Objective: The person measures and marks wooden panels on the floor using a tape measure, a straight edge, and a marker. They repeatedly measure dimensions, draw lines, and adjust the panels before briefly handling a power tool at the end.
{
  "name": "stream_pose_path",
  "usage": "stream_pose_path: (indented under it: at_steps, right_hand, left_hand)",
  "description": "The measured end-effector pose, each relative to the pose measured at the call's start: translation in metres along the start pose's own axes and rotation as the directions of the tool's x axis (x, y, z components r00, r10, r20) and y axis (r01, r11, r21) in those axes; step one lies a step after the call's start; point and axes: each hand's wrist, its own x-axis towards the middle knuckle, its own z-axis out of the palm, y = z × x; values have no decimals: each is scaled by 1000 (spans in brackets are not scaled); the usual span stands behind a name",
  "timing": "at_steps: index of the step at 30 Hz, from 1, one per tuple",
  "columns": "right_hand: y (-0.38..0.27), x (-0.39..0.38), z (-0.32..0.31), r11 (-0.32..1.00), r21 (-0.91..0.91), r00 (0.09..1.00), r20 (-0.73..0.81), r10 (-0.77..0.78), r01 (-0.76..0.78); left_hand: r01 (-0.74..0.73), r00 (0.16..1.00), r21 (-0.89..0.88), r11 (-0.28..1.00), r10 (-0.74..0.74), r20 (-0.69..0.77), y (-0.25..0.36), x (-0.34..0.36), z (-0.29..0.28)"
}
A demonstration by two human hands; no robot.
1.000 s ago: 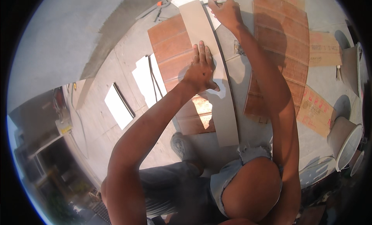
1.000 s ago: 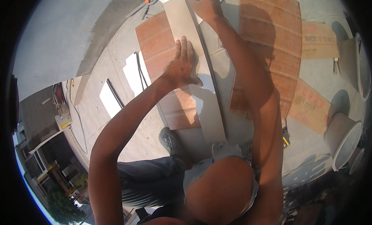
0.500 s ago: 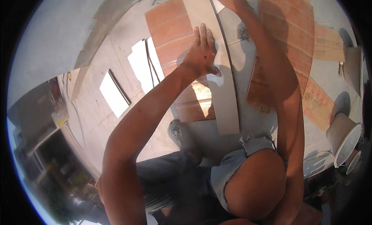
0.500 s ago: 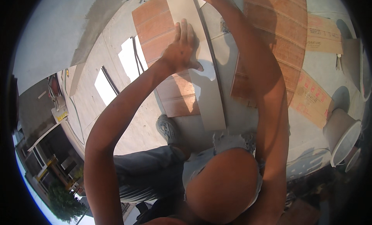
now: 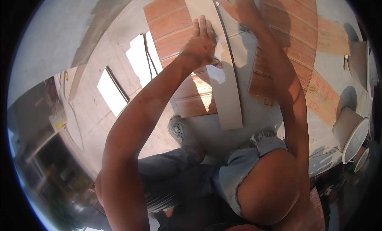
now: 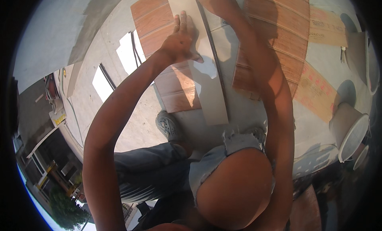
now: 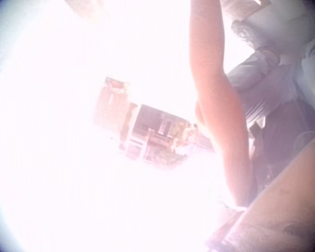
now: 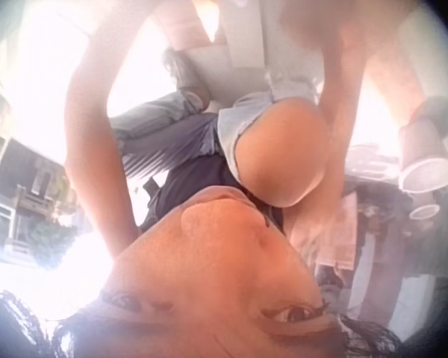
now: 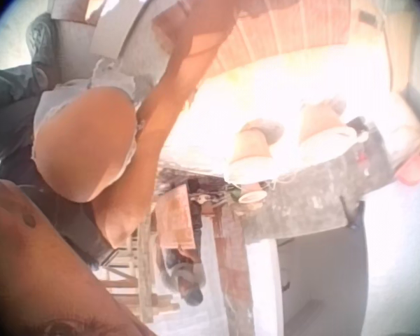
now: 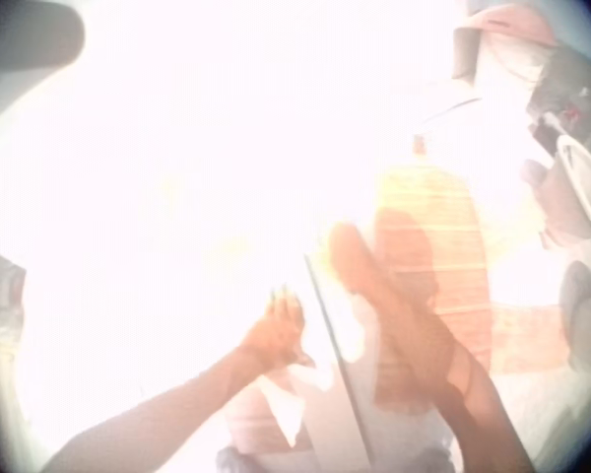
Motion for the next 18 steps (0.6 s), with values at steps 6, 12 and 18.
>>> stream_pose_path:
  at_steps: [6,12,18]
  right_hand:
    - [1,-42,-7,1000,-4,1000,7,28,-28]
    - [-1,-81,-15,991,71,992,56,113,-117]
    - [2,-113,-15,983,127,992,14,129,-130]
  left_hand:
    - [33,999,37,999,-34,41,3,6,1]
    - [81,992,9,997,-82,92,5,3,-3]
    - [130,991,-52,990,-128,34,5,4,1]
